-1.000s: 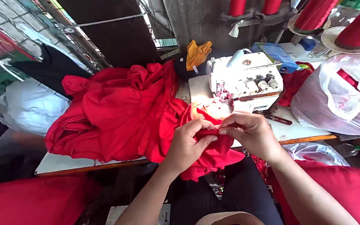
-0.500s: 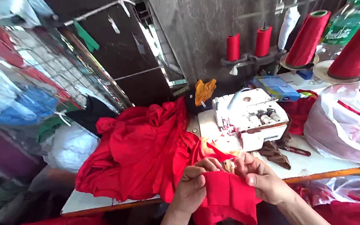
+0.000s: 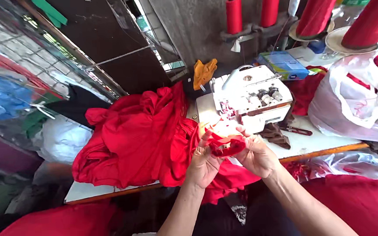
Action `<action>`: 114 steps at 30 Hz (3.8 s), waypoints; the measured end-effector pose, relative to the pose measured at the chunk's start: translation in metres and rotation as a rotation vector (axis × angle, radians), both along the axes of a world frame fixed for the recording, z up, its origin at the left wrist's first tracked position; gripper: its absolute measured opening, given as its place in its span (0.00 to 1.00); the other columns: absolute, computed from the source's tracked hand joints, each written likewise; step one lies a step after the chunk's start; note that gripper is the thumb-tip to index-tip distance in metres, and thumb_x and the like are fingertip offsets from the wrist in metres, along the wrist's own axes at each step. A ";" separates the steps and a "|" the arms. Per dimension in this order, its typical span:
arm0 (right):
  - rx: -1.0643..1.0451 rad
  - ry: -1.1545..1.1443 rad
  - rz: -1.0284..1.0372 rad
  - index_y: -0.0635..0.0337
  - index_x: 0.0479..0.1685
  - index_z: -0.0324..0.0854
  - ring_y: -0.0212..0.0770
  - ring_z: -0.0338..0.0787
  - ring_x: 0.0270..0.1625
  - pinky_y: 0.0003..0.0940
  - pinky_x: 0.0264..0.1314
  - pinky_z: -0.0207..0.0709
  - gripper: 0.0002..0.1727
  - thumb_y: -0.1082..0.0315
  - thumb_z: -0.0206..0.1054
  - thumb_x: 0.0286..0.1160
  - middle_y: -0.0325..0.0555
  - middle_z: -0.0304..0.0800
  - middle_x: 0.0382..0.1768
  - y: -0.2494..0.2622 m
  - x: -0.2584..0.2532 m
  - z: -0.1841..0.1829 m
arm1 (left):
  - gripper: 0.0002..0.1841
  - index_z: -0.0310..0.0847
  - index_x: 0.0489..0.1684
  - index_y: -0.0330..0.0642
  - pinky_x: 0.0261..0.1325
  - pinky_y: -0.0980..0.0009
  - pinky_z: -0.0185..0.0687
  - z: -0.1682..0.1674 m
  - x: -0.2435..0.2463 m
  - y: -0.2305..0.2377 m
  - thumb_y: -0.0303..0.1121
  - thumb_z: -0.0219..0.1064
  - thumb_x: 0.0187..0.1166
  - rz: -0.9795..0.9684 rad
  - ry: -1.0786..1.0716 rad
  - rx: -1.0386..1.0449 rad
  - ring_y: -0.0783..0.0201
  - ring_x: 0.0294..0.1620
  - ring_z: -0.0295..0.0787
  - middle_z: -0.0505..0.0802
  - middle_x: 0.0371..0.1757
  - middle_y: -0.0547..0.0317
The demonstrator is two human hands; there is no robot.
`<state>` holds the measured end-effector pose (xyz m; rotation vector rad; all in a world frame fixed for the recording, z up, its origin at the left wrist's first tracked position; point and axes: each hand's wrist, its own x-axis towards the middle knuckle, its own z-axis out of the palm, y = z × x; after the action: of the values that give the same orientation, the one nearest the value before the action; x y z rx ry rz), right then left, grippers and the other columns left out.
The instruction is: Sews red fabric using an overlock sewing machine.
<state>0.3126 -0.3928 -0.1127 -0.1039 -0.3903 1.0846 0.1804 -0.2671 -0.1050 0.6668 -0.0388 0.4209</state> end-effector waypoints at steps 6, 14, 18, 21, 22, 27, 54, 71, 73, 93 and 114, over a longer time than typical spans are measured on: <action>0.015 -0.024 0.105 0.61 0.73 0.75 0.48 0.93 0.59 0.44 0.68 0.84 0.26 0.72 0.72 0.74 0.58 0.91 0.59 0.002 -0.012 -0.016 | 0.29 0.74 0.82 0.62 0.69 0.52 0.85 -0.004 0.000 0.005 0.28 0.66 0.81 -0.032 -0.318 -0.153 0.49 0.64 0.91 0.91 0.65 0.47; 0.110 -0.152 0.096 0.58 0.77 0.77 0.41 0.95 0.52 0.42 0.67 0.85 0.27 0.74 0.70 0.76 0.51 0.96 0.48 -0.004 -0.011 -0.003 | 0.30 0.75 0.81 0.52 0.56 0.79 0.87 0.014 -0.040 0.031 0.44 0.73 0.78 -0.267 0.043 0.723 0.79 0.53 0.91 0.93 0.63 0.67; -0.008 -0.557 0.098 0.51 0.78 0.71 0.33 0.92 0.55 0.34 0.64 0.85 0.30 0.64 0.73 0.75 0.41 0.93 0.55 -0.012 -0.011 -0.010 | 0.19 0.83 0.73 0.60 0.52 0.76 0.90 0.022 -0.049 0.029 0.33 0.65 0.84 -0.013 -0.165 0.450 0.73 0.50 0.94 0.96 0.59 0.63; -0.157 -0.934 -0.129 0.57 0.68 0.71 0.32 0.89 0.59 0.32 0.63 0.86 0.29 0.73 0.76 0.66 0.39 0.87 0.60 -0.018 -0.012 -0.002 | 0.17 0.88 0.67 0.57 0.69 0.57 0.84 0.009 -0.043 0.021 0.34 0.67 0.82 -0.032 -0.237 0.245 0.60 0.63 0.90 0.93 0.62 0.56; -0.233 -0.959 -0.248 0.58 0.61 0.74 0.32 0.91 0.54 0.31 0.58 0.88 0.26 0.78 0.76 0.61 0.39 0.89 0.54 -0.019 -0.014 0.003 | 0.18 0.87 0.68 0.55 0.72 0.56 0.82 0.004 -0.042 0.020 0.34 0.70 0.79 -0.017 -0.206 0.296 0.60 0.66 0.89 0.92 0.64 0.56; -0.447 -0.864 -0.662 0.54 0.37 0.75 0.24 0.89 0.36 0.21 0.38 0.84 0.18 0.86 0.65 0.50 0.32 0.89 0.34 -0.008 -0.022 0.007 | 0.16 0.89 0.43 0.37 0.56 0.73 0.90 0.017 -0.025 -0.011 0.13 0.74 0.57 0.427 0.257 0.914 0.71 0.50 0.92 0.95 0.46 0.63; -0.536 -0.630 -0.856 0.64 0.45 0.80 0.31 0.94 0.36 0.28 0.43 0.91 0.11 0.82 0.72 0.66 0.39 0.94 0.34 0.038 -0.008 -0.044 | 0.08 0.91 0.42 0.38 0.51 0.51 0.85 0.032 0.074 0.067 0.33 0.68 0.79 0.496 0.672 1.829 0.55 0.44 0.92 0.93 0.39 0.50; -0.974 -1.117 -0.884 0.58 0.39 0.92 0.20 0.87 0.26 0.19 0.33 0.83 0.09 0.64 0.69 0.76 0.33 0.90 0.25 0.023 0.021 -0.015 | 0.07 0.86 0.42 0.30 0.50 0.49 0.85 0.036 0.105 0.053 0.28 0.68 0.78 0.534 0.858 1.721 0.50 0.42 0.90 0.91 0.38 0.44; -1.024 -1.183 -0.828 0.57 0.40 0.94 0.23 0.88 0.28 0.23 0.36 0.84 0.10 0.63 0.67 0.78 0.36 0.92 0.27 0.023 0.022 -0.008 | 0.08 0.87 0.43 0.30 0.51 0.48 0.85 0.037 0.106 0.055 0.28 0.69 0.78 0.532 0.869 1.727 0.49 0.43 0.91 0.92 0.38 0.43; -0.661 -1.186 -0.349 0.60 0.47 0.92 0.22 0.88 0.41 0.24 0.47 0.83 0.09 0.67 0.68 0.79 0.37 0.94 0.40 0.014 0.046 0.021 | 0.16 0.90 0.55 0.41 0.62 0.41 0.72 0.050 0.060 0.101 0.22 0.68 0.69 0.139 0.319 2.287 0.42 0.63 0.83 0.93 0.54 0.49; -0.746 -1.631 -0.140 0.57 0.37 0.91 0.26 0.79 0.32 0.33 0.41 0.73 0.23 0.47 0.61 0.87 0.35 0.85 0.28 0.024 0.055 0.062 | 0.04 0.87 0.33 0.37 0.55 0.60 0.84 0.126 0.063 0.062 0.21 0.68 0.76 0.281 0.000 2.609 0.52 0.47 0.87 0.88 0.34 0.52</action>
<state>0.3674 -0.3689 -0.0507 -1.7099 -1.3617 0.7391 0.2432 -0.2054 0.0210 3.2592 -0.5636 0.4351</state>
